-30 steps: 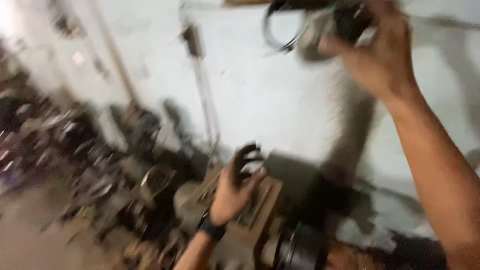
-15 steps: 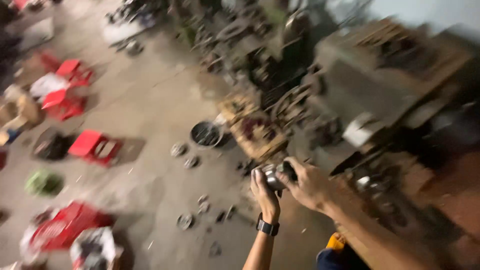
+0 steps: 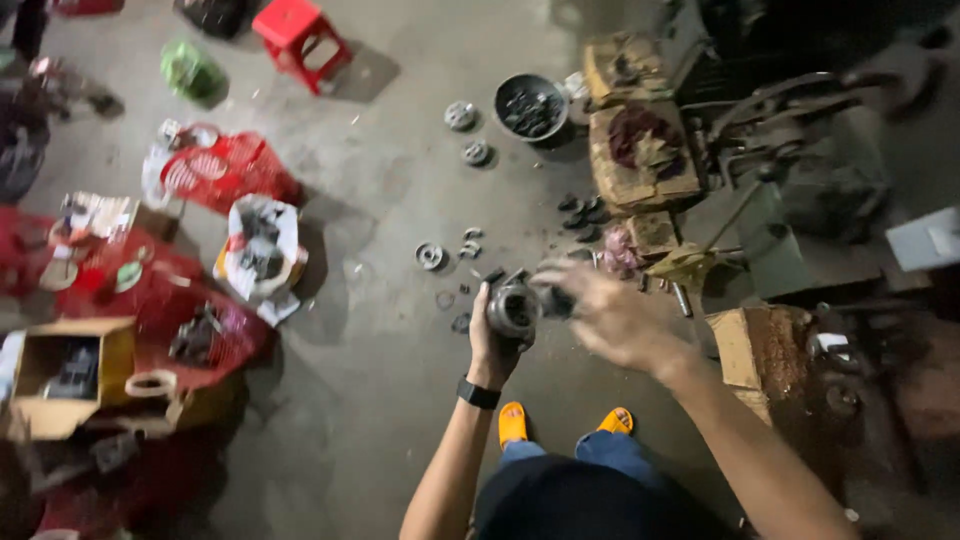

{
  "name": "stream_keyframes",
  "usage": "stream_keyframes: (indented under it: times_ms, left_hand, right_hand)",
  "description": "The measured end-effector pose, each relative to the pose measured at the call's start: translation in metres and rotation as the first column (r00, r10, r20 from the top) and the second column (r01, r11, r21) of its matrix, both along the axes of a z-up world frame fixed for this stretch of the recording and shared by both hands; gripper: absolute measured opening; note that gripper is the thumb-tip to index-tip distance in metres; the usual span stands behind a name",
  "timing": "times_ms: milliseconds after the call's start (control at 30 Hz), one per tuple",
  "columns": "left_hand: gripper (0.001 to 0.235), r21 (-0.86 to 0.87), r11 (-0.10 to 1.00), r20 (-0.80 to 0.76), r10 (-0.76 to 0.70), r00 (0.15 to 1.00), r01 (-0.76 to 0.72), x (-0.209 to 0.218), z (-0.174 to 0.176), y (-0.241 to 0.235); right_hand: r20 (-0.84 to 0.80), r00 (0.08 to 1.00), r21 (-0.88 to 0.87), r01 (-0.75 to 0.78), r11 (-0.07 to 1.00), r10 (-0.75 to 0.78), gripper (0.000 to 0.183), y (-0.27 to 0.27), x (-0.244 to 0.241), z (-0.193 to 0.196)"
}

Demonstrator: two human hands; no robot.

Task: The person sits on the workshop floor and works on a motorcycle clutch assembly. They pick up the clutch hub, fit clutch springs and plates into it by hand, use pliers to position components, then lift and turn the assembled hub, placing it with other clutch parts on the floor.

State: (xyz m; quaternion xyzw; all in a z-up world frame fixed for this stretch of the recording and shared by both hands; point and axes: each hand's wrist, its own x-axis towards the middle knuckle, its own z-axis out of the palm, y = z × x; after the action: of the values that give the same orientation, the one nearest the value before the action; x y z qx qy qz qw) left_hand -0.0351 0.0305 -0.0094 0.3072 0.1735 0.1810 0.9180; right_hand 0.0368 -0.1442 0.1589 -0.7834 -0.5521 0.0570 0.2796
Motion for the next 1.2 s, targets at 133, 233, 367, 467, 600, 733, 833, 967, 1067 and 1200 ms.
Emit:
stream_keyframes:
  times_ms: [133,233,367,467,600,733,833,967,1067,1200]
  left_hand:
    - [0.059,-0.182,0.946,0.064,-0.259,0.964,0.266,-0.025,0.031,0.006]
    - [0.061,-0.131,0.908,0.127,-0.383,0.915,0.398,-0.021,0.014,0.004]
    - [0.055,-0.183,0.946,0.025,-0.267,0.963,0.267,-0.005,-0.036,0.003]
    - [0.047,0.539,0.834,0.147,0.046,0.988,-0.119,-0.015,0.032,-0.005]
    - [0.036,0.916,0.363,0.160,0.064,0.985,-0.172,-0.014,0.069,-0.005]
    - [0.034,0.937,0.311,0.165,0.004,0.986,-0.158,-0.009,0.066,-0.004]
    - [0.035,0.922,0.349,0.172,0.012,0.985,-0.166,-0.012,0.061,-0.006]
    - [0.036,0.929,0.315,0.198,0.021,0.980,-0.195,-0.018,0.060,-0.003]
    - [0.039,0.908,0.398,0.109,0.081,0.991,-0.133,-0.014,0.053,0.008]
    - [0.042,0.826,0.547,0.125,0.059,0.990,-0.137,-0.017,0.042,0.022]
  right_hand:
    - [-0.201,0.959,-0.083,0.185,0.979,-0.198,0.078,0.005,-0.006,0.010]
    - [-0.370,0.911,-0.135,0.140,0.981,-0.181,0.071,-0.002,0.017,-0.077]
    - [-0.655,0.705,0.157,0.480,0.863,-0.272,0.042,0.006,-0.005,-0.094]
    - [-0.885,-0.155,0.243,0.652,0.718,0.439,0.064,0.000,0.006,-0.173]
    - [-0.768,-0.222,0.375,0.605,0.703,0.601,0.059,0.022,-0.016,-0.154]
    - [-0.811,-0.232,0.166,0.789,0.591,0.537,0.050,0.021,-0.015,-0.165]
    - [-0.780,-0.263,0.148,0.804,0.576,0.567,0.046,0.013,-0.017,-0.192]
    - [-0.824,-0.121,0.262,0.784,0.562,0.553,0.031,0.006,-0.012,-0.233]
    - [-0.831,-0.312,-0.013,0.839,0.544,0.460,0.034,0.010,-0.034,-0.156]
    - [-0.969,-0.080,0.085,0.781,0.619,0.234,0.032,0.000,-0.044,-0.144]
